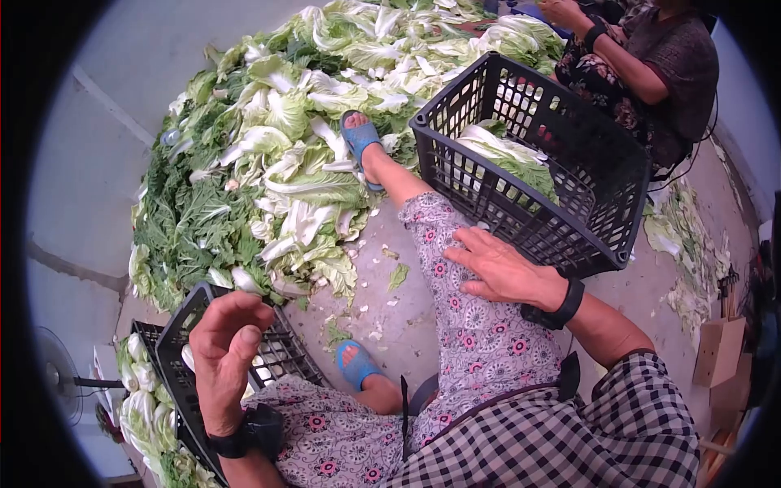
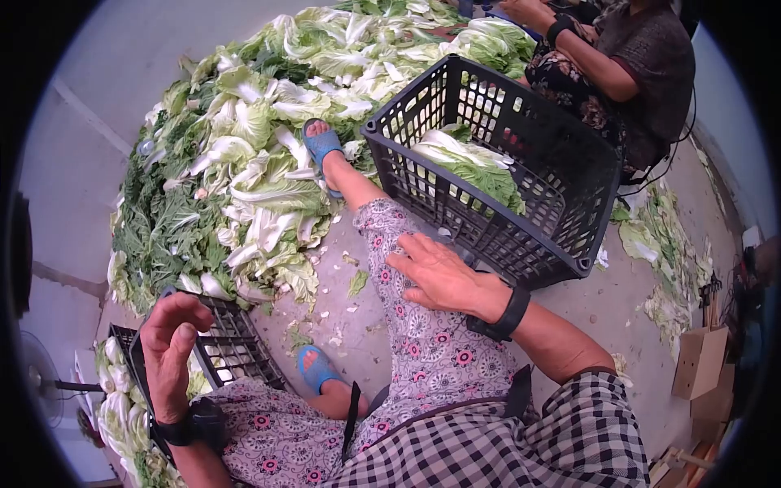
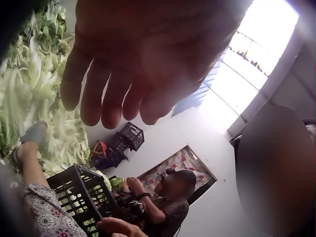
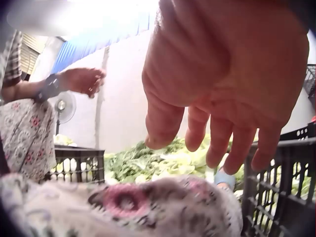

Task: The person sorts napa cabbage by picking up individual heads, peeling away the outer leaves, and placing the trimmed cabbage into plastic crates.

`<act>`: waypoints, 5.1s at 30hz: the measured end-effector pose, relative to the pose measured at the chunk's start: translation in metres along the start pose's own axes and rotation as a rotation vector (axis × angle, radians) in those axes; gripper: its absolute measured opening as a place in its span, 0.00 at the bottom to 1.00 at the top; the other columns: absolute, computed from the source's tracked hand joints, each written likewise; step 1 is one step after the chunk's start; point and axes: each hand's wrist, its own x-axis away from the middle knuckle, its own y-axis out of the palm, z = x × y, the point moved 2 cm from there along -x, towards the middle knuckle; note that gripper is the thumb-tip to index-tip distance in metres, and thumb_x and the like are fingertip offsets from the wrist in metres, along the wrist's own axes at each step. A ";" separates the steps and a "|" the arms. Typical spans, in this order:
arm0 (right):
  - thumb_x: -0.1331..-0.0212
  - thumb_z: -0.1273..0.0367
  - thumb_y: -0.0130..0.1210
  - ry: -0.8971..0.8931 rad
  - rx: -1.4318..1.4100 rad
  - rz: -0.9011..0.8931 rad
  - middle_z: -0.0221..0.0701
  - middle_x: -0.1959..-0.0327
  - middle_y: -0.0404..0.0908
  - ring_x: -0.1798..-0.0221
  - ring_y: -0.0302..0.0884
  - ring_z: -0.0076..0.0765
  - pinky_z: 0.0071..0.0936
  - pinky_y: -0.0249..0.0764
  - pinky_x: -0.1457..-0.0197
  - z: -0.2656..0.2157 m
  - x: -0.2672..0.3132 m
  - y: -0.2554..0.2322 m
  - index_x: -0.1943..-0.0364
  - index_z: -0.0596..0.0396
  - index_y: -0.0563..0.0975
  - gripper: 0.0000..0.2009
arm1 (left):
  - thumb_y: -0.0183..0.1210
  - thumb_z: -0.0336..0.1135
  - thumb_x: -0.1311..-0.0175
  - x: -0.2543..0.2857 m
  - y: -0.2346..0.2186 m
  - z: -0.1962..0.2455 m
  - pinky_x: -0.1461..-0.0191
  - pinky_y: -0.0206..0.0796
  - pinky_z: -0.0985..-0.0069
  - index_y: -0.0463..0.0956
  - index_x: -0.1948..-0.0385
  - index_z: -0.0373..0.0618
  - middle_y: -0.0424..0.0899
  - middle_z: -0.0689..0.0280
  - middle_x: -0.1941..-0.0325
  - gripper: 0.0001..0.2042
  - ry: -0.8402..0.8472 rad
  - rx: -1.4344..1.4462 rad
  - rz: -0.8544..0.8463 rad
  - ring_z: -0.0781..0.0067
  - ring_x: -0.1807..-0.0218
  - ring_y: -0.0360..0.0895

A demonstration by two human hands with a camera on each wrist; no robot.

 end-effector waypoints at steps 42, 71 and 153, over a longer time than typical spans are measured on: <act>0.56 0.70 0.62 0.007 -0.076 -0.089 0.47 0.37 0.63 0.33 0.56 0.55 0.41 0.54 0.30 -0.015 -0.043 0.004 0.50 0.58 0.72 0.24 | 0.62 0.31 0.53 0.028 -0.168 -0.294 0.44 0.70 0.58 0.62 0.43 0.44 0.61 0.54 0.37 0.30 -0.135 -1.184 0.049 0.44 0.41 0.62; 0.69 0.49 0.72 -0.529 -0.055 0.523 0.48 0.33 0.54 0.29 0.50 0.54 0.45 0.46 0.27 -0.125 -0.070 -0.094 0.32 0.59 0.51 0.58 | 0.73 0.39 0.68 0.021 -0.053 0.047 0.34 0.60 0.67 0.62 0.38 0.40 0.66 0.57 0.37 0.46 0.254 -0.156 0.054 0.63 0.36 0.66; 0.46 0.66 0.58 0.139 -0.393 0.143 0.46 0.52 0.78 0.48 0.76 0.47 0.35 0.70 0.43 0.024 0.007 -0.077 0.47 0.62 0.71 0.23 | 0.62 0.41 0.42 -0.014 0.002 -0.008 0.48 0.67 0.76 0.72 0.50 0.36 0.80 0.64 0.59 0.22 -0.045 0.077 -0.116 0.75 0.56 0.77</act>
